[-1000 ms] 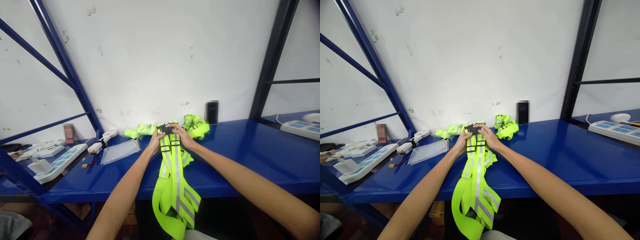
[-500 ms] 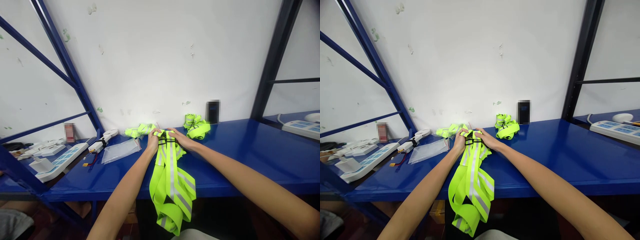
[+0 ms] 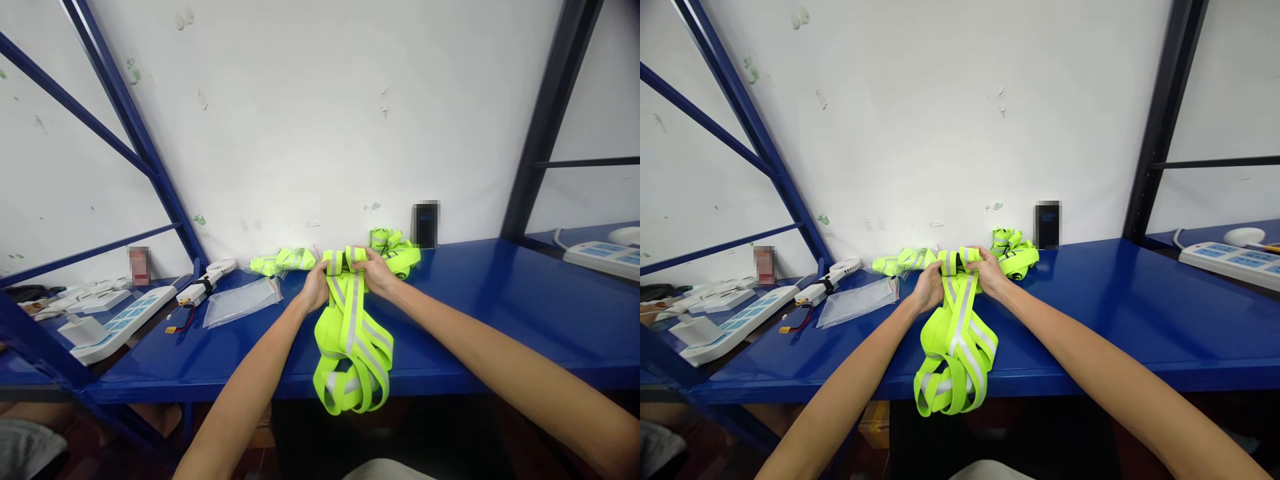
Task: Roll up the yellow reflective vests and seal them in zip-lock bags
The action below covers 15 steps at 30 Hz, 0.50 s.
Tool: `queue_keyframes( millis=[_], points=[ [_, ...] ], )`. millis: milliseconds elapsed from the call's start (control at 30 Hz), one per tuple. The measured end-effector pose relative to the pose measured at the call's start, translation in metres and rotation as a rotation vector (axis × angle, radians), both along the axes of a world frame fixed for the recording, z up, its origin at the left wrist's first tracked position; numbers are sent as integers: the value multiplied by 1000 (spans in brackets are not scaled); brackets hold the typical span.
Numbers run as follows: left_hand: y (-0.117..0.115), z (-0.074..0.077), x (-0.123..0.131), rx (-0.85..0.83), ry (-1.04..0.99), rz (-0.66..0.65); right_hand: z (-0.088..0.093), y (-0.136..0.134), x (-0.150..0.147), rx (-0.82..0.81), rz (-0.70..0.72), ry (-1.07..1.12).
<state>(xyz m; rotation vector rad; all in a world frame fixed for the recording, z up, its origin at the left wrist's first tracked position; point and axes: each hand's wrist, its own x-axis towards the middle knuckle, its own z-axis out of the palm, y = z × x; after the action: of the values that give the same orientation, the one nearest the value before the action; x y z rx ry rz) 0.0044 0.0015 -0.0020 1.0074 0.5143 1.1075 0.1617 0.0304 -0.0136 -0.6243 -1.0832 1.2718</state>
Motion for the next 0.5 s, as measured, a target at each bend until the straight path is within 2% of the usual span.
queue_keyframes(
  millis=[133,300,400,500],
  points=[
    [3,-4,-8,-54,96,-150,3,1,3,16,40,-72],
    [12,-9,-19,-83,134,-185,3,-3,2,8,76,-172],
    [13,-9,-23,-89,138,-138,5,-9,3,-4,184,-226],
    [10,-4,-25,-48,125,26,8,-16,2,-42,290,-182]
  ],
)
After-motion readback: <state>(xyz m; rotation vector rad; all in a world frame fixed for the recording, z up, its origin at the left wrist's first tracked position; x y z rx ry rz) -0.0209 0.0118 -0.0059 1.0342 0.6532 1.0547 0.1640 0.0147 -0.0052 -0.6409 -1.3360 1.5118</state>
